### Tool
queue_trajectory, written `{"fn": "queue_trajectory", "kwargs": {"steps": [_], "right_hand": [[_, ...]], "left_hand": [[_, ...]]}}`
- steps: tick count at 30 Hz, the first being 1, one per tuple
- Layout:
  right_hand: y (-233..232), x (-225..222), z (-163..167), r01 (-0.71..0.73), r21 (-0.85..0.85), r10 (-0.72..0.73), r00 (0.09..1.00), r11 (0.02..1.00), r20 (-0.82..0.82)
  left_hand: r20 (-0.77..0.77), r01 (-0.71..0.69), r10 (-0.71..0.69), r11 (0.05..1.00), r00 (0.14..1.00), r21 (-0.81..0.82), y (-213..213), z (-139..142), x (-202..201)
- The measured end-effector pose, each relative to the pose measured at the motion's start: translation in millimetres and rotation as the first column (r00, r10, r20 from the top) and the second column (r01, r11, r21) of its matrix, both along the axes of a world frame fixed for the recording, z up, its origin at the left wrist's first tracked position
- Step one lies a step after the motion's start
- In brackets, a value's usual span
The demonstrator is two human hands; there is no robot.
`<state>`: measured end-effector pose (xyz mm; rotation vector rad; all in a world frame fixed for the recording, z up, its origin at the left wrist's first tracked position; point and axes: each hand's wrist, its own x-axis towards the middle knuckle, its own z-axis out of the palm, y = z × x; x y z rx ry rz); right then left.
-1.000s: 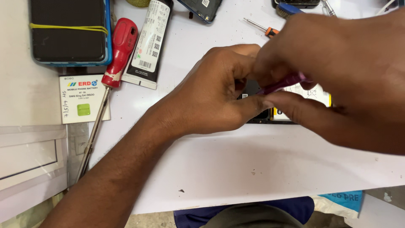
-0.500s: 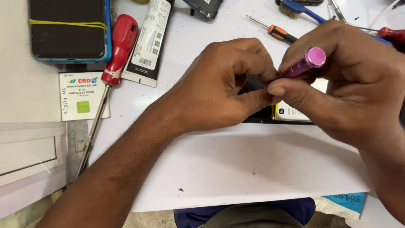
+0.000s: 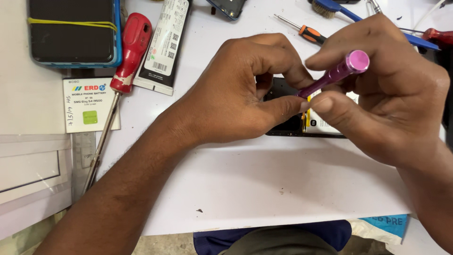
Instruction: The person works on a disassembled smartphone on a repair bench, using a purple pry tool to loosen the battery inside the phone frame and prying around its edges. They then use a screwdriver on the phone and finally lift and peel the battery away from the phone body by hand.
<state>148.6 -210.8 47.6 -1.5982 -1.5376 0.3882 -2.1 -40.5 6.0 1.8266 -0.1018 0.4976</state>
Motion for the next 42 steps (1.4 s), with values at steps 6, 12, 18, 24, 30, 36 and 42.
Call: {"fn": "queue_trajectory", "kwargs": {"steps": [6,12,18,24,30,36,42], "right_hand": [[-3.6,8.0,-15.4,-0.018,0.062,0.019,1.0,0.998,-0.006],[-1.5,4.8,-10.0,-0.004,0.06,0.001,0.999,0.998,0.043],[2.1,-4.8,3.5,0.02,-0.001,-0.02,0.998,1.0,0.056],[3.9,-6.8,1.7,-0.017,0.022,0.019,0.998,1.0,-0.06],[1.5,1.7,-6.3,-0.024,0.037,0.025,0.999,0.999,-0.022],[1.3,-0.8,-3.6,0.013,0.028,-0.014,0.998,1.0,0.067],[3.0,-6.9,4.8,0.018,-0.03,-0.017,0.999,0.999,0.028]], "left_hand": [[-0.007,0.001,-0.001,1.0,1.0,0.016,0.3,-3.8,0.2],[0.004,0.009,-0.009,1.0,1.0,0.007,-0.1,-5.4,-0.2],[-0.044,-0.018,0.02,0.998,0.999,0.053,0.9,-2.1,-0.4],[-0.047,-0.026,0.029,0.998,0.998,0.058,0.4,1.1,-1.0],[-0.025,-0.006,0.006,1.0,1.0,0.015,-1.6,2.1,0.6],[-0.065,-0.019,0.02,1.0,0.998,0.02,-1.4,1.6,-0.6],[-0.081,-0.034,0.038,0.998,0.996,0.054,-0.3,3.1,0.3]]}}
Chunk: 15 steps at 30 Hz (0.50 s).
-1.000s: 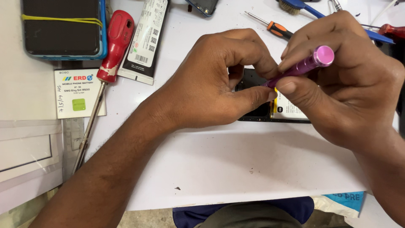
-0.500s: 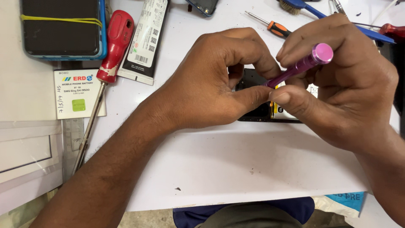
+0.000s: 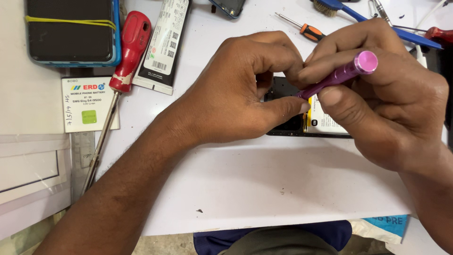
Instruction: The person works on a disassembled smartphone on a repair bench, using a purple pry tool to loosen the battery inside the phone frame and prying around its edges. They then use a screwdriver on the phone and finally lift and peel the battery away from the phone body by hand.
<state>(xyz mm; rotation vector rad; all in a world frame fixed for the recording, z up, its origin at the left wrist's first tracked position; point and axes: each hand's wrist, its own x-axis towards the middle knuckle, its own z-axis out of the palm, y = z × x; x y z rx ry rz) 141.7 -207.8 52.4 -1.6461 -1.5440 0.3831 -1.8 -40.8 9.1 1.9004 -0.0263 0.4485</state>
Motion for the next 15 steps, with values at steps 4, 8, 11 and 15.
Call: {"fn": "queue_trajectory", "kwargs": {"steps": [4,8,11,15], "right_hand": [[-1.5,3.6,-5.0,-0.035,0.075,0.039,0.998,0.997,-0.043],[-4.4,9.4,-13.6,-0.001,0.086,0.009,0.996,0.996,-0.091],[-7.2,10.6,-15.6,0.025,0.07,-0.022,0.999,0.997,-0.037],[-8.0,8.0,-13.7,0.031,0.06,-0.03,0.999,0.998,-0.02]], "left_hand": [[0.039,0.032,-0.03,0.998,0.999,-0.063,-0.2,2.1,-0.2],[0.025,0.012,-0.011,1.0,1.0,-0.028,-0.9,1.3,0.1],[0.019,0.006,-0.006,1.0,1.0,-0.005,-0.3,-0.7,-0.6],[0.027,0.02,-0.02,1.0,0.999,-0.021,0.8,-2.5,-0.4]]}}
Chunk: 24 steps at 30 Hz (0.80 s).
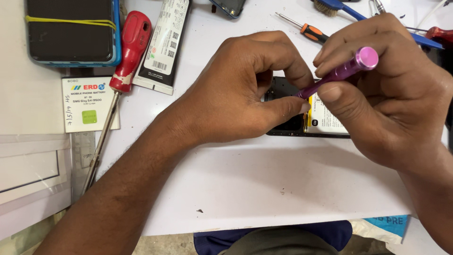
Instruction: The person works on a disassembled smartphone on a repair bench, using a purple pry tool to loosen the battery inside the phone frame and prying around its edges. They then use a screwdriver on the phone and finally lift and peel the battery away from the phone body by hand.
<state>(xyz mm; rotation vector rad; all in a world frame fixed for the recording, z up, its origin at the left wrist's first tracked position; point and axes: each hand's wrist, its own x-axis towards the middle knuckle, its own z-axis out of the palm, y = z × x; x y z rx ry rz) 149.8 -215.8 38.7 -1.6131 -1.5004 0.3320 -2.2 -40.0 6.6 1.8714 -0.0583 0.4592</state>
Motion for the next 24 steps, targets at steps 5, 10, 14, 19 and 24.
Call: {"fn": "queue_trajectory", "kwargs": {"steps": [5,10,14,19,24], "right_hand": [[1.2,-3.8,5.5,0.03,-0.045,-0.033,0.998,0.999,-0.059],[-1.3,-6.4,10.6,-0.001,-0.045,-0.005,0.992,0.999,-0.128],[-4.1,-6.3,7.4,-0.043,0.022,0.046,0.982,0.999,-0.182],[-3.4,1.0,-2.0,-0.088,0.097,0.068,0.979,0.991,0.194],[-3.1,5.2,-6.2,-0.091,0.112,0.066,0.976,0.99,0.21]], "left_hand": [[-0.016,-0.005,0.005,1.0,1.0,0.029,1.5,0.9,-0.4],[-0.155,-0.06,0.1,0.968,0.983,0.243,9.2,4.1,-0.9],[-0.218,0.005,0.089,0.917,0.972,0.398,13.3,9.1,-8.2],[-0.196,-0.018,0.136,0.86,0.971,0.51,5.0,8.6,-10.2],[-0.157,-0.098,0.198,0.865,0.968,0.492,2.3,1.9,-7.2]]}}
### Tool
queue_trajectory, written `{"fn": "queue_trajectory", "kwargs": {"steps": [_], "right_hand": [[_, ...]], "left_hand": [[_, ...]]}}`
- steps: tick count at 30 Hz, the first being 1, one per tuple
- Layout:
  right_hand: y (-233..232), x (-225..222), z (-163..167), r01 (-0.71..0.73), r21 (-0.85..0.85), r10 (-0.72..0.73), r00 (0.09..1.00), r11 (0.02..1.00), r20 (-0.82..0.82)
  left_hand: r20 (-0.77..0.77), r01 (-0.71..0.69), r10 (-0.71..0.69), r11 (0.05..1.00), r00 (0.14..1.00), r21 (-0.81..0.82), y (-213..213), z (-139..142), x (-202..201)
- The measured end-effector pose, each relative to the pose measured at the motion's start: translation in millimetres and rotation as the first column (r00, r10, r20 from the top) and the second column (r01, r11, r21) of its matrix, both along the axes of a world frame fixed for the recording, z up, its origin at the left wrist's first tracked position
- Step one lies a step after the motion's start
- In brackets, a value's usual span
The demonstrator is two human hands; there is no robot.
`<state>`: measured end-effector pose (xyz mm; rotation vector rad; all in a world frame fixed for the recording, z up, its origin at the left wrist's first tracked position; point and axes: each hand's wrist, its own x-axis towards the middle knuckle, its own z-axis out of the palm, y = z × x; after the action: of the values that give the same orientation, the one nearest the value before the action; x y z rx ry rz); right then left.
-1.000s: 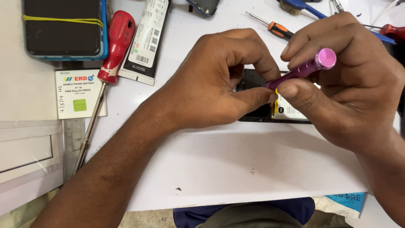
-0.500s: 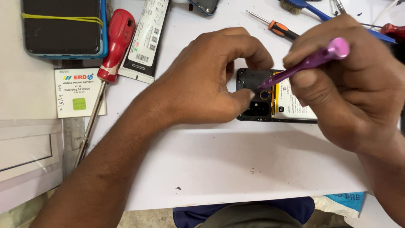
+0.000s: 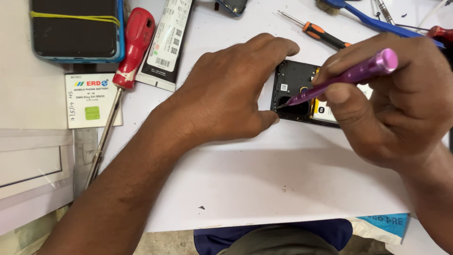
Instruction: The person works on a disassembled smartphone on a repair bench, using a purple pry tool to loosen the battery inside the phone frame and prying around its edges. They then use a screwdriver on the phone and finally lift and peel the battery away from the phone body by hand.
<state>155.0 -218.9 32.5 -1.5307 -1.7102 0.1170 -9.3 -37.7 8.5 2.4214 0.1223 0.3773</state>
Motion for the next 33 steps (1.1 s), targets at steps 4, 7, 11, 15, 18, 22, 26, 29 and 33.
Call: {"fn": "queue_trajectory", "kwargs": {"steps": [4,7,11,15,18,22,26,29,33], "right_hand": [[1.4,-0.4,-0.3,0.013,-0.008,-0.013,0.998,1.0,-0.067],[4.4,1.4,1.9,-0.017,0.011,0.016,0.995,1.0,0.096],[7.0,-2.0,1.5,-0.011,0.041,0.005,0.99,0.999,0.143],[8.3,-3.4,2.8,0.006,0.054,-0.015,0.986,0.999,0.164],[9.0,-3.2,3.7,0.007,0.058,-0.019,0.981,0.998,0.194],[8.8,-4.4,3.5,0.014,0.053,-0.024,0.982,0.998,0.185],[6.7,-4.9,4.8,0.051,0.034,-0.057,0.976,0.998,0.209],[7.3,-4.7,4.8,0.047,0.033,-0.053,0.976,0.998,0.21],[10.1,-4.7,3.4,-0.001,0.053,-0.009,0.982,0.999,0.187]], "left_hand": [[0.048,-0.001,0.0,1.0,0.999,0.017,1.2,-4.5,1.6],[0.032,-0.01,0.01,1.0,0.999,-0.003,2.2,-5.4,1.7],[0.028,-0.007,0.008,1.0,1.0,-0.012,3.4,-4.9,2.0],[0.048,-0.001,0.002,1.0,0.999,-0.014,3.6,-4.3,1.1],[0.025,-0.008,0.008,1.0,1.0,-0.022,3.2,-4.2,1.4],[0.007,-0.008,0.008,1.0,1.0,-0.02,3.6,-3.3,1.9],[0.001,-0.006,0.006,1.0,1.0,-0.02,4.0,-2.7,1.5],[0.017,-0.004,0.005,1.0,1.0,-0.022,4.0,-3.1,0.6],[0.029,-0.002,0.002,1.0,1.0,-0.008,4.4,-3.8,0.7]]}}
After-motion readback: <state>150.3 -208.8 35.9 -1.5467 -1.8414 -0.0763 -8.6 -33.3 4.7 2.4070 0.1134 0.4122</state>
